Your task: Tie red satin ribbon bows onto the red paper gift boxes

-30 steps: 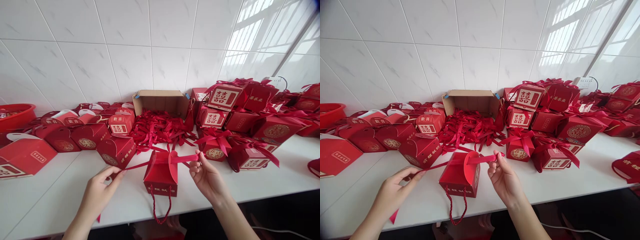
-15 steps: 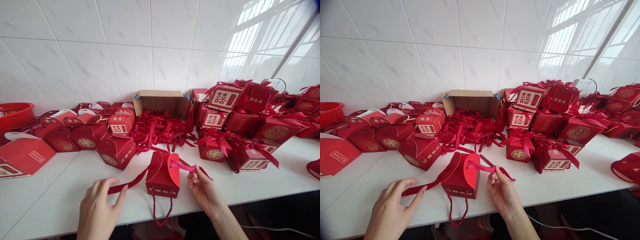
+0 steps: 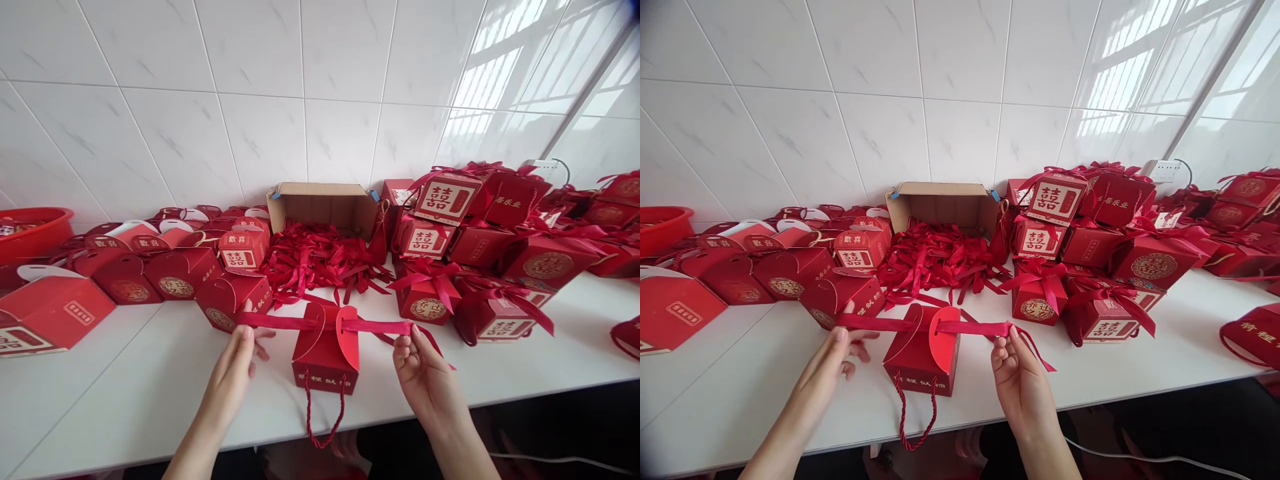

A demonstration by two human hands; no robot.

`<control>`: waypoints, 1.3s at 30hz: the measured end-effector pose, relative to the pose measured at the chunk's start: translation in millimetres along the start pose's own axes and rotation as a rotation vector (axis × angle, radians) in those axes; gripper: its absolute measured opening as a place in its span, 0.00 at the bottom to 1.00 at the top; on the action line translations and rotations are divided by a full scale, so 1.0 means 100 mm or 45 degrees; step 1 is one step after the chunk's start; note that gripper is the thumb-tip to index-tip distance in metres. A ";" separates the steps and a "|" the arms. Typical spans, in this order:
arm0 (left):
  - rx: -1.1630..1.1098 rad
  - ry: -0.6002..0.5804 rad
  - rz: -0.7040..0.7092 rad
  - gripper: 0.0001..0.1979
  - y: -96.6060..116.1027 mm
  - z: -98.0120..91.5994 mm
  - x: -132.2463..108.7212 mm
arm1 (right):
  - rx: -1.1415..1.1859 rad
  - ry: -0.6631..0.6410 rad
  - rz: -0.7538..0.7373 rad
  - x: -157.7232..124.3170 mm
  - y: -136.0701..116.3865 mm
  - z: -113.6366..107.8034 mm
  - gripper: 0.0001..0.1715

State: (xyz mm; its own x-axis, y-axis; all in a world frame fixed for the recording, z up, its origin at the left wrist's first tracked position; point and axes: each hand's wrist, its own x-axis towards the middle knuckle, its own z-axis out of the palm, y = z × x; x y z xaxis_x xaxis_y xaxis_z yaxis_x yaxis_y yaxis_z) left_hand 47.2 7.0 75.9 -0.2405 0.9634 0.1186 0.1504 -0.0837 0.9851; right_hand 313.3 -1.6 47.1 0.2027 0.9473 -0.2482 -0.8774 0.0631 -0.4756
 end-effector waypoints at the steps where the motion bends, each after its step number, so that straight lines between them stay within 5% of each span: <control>1: -0.142 -0.014 -0.052 0.21 0.04 0.00 0.03 | -0.034 -0.007 -0.039 0.00 -0.02 0.01 0.09; 6: -0.686 0.062 -0.118 0.19 0.30 0.00 0.15 | -0.221 -0.081 -0.250 -0.01 -0.14 0.14 0.08; 16: -0.639 0.071 0.316 0.11 0.95 0.07 0.21 | -0.913 -0.202 -1.090 0.01 -0.57 0.75 0.12; 22: -0.316 0.002 0.566 0.14 1.25 0.20 0.30 | -1.164 -0.563 -0.955 0.01 -0.70 1.33 0.16; 26: -0.307 -0.077 0.652 0.15 1.40 0.31 0.39 | -1.039 -0.718 -0.870 0.03 -0.65 1.57 0.11; 39: -0.148 -0.194 0.712 0.17 1.57 0.38 0.34 | -0.924 -0.809 -0.905 0.09 -0.60 1.72 0.08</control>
State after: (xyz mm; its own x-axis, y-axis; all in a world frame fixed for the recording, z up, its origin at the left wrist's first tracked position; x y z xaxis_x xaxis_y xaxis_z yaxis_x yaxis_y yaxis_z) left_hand 98.7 36.2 229.4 -0.0130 0.7899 0.6131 0.1064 -0.6086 0.7863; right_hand 293.6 57.3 218.4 0.1126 0.7710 0.6268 -0.1645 0.6366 -0.7534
